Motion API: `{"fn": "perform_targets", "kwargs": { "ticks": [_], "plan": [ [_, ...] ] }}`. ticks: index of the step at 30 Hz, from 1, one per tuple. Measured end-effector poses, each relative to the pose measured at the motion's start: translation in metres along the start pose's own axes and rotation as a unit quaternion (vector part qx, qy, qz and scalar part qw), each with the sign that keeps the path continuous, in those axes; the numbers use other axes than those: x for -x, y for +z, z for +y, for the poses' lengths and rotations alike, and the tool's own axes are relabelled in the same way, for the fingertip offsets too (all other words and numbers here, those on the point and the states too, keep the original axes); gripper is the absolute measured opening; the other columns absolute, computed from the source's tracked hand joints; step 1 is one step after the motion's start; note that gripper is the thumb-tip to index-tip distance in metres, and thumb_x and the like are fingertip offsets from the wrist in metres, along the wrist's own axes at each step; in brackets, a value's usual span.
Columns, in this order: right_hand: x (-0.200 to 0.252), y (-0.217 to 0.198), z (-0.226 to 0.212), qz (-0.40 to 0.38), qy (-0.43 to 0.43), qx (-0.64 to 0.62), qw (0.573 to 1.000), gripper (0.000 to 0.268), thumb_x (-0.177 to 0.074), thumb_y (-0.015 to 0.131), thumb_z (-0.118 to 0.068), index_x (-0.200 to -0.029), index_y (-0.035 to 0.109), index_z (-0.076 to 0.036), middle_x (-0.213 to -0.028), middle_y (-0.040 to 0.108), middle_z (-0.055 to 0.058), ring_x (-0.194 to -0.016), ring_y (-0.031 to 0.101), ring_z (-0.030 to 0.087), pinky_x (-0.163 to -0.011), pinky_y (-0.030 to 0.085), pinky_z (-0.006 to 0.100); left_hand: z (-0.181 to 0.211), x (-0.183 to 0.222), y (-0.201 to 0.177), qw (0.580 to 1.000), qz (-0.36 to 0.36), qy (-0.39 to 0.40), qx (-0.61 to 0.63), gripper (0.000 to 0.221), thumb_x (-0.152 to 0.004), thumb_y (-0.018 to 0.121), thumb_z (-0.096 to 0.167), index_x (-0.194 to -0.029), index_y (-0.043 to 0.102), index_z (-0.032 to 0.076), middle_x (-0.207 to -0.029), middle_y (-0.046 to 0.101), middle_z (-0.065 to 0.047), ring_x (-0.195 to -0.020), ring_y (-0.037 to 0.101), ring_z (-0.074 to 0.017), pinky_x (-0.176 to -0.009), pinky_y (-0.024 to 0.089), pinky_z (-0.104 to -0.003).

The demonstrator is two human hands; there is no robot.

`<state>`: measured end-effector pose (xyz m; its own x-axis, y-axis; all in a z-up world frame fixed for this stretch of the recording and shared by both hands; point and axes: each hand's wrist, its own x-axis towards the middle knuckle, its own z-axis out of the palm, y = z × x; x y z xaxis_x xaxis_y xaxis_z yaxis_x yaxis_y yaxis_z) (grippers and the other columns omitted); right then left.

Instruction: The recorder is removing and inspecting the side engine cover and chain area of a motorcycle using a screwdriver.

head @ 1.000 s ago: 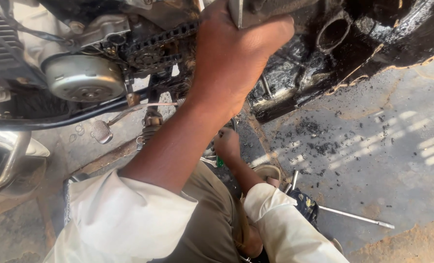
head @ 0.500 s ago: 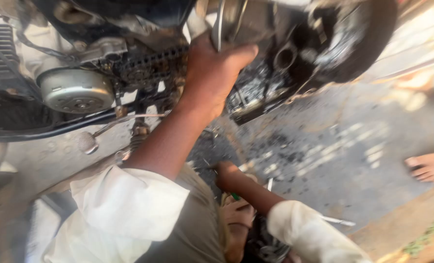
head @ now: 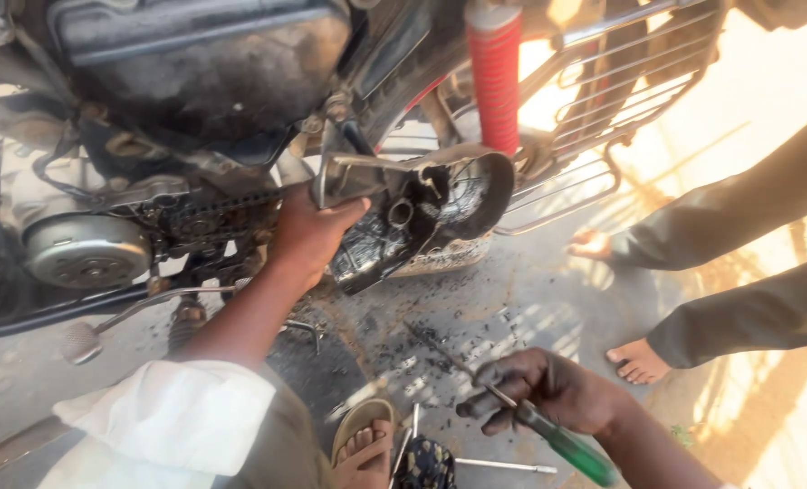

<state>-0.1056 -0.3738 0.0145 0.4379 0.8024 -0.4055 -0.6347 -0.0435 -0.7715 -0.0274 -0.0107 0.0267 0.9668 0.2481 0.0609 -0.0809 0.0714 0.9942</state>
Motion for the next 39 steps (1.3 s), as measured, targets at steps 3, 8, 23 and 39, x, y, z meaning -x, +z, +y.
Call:
{"fn": "perform_targets", "kwargs": {
  "ticks": [3, 8, 23, 39],
  "plan": [
    [0.019, 0.025, 0.002, -0.034, -0.135, 0.119, 0.983, 0.034, -0.086, 0.082, -0.002, -0.112, 0.060, 0.005, -0.122, 0.074, 0.024, -0.102, 0.076, 0.027, -0.078, 0.063, 0.035, 0.006, 0.007, 0.004, 1.000, -0.003, -0.008, -0.008, 0.023, -0.084, 0.078, 0.009, -0.106, 0.075, 0.007, -0.103, 0.077, -0.006, -0.095, 0.072, -0.0161, -0.087, 0.054, -0.035],
    [0.012, 0.024, 0.031, 0.218, -0.179, 0.255, 0.925, 0.032, -0.095, 0.073, -0.027, -0.086, 0.068, 0.004, -0.080, 0.080, 0.018, -0.067, 0.076, 0.020, -0.062, 0.062, 0.032, 0.018, 0.020, 0.018, 0.999, 0.019, 0.031, -0.025, 0.025, -0.082, 0.079, 0.010, -0.107, 0.075, 0.004, -0.098, 0.077, -0.005, -0.088, 0.071, -0.0135, -0.081, 0.054, -0.032],
    [-0.013, 0.046, -0.052, 0.396, -0.326, 0.352, 0.783, 0.029, -0.094, 0.069, -0.024, -0.108, 0.077, 0.000, -0.087, 0.081, 0.009, -0.074, 0.074, 0.013, -0.068, 0.062, 0.028, 0.083, 0.022, 0.043, 0.979, 0.009, 0.044, -0.199, 0.029, -0.080, 0.081, 0.017, -0.105, 0.076, 0.005, -0.090, 0.077, -0.007, -0.079, 0.073, -0.0159, -0.075, 0.057, -0.033],
    [-0.070, 0.050, -0.080, 0.325, -0.362, 0.510, 0.710, 0.018, -0.076, 0.079, 0.002, -0.094, 0.077, -0.001, -0.102, 0.079, 0.010, -0.090, 0.079, 0.017, -0.060, 0.062, 0.026, 0.086, -0.002, 0.029, 0.978, -0.104, 0.058, -0.172, 0.057, -0.073, 0.088, 0.035, -0.114, 0.067, 0.000, -0.099, 0.081, -0.010, -0.093, 0.077, -0.0161, -0.082, 0.059, -0.033]
  ]
}}
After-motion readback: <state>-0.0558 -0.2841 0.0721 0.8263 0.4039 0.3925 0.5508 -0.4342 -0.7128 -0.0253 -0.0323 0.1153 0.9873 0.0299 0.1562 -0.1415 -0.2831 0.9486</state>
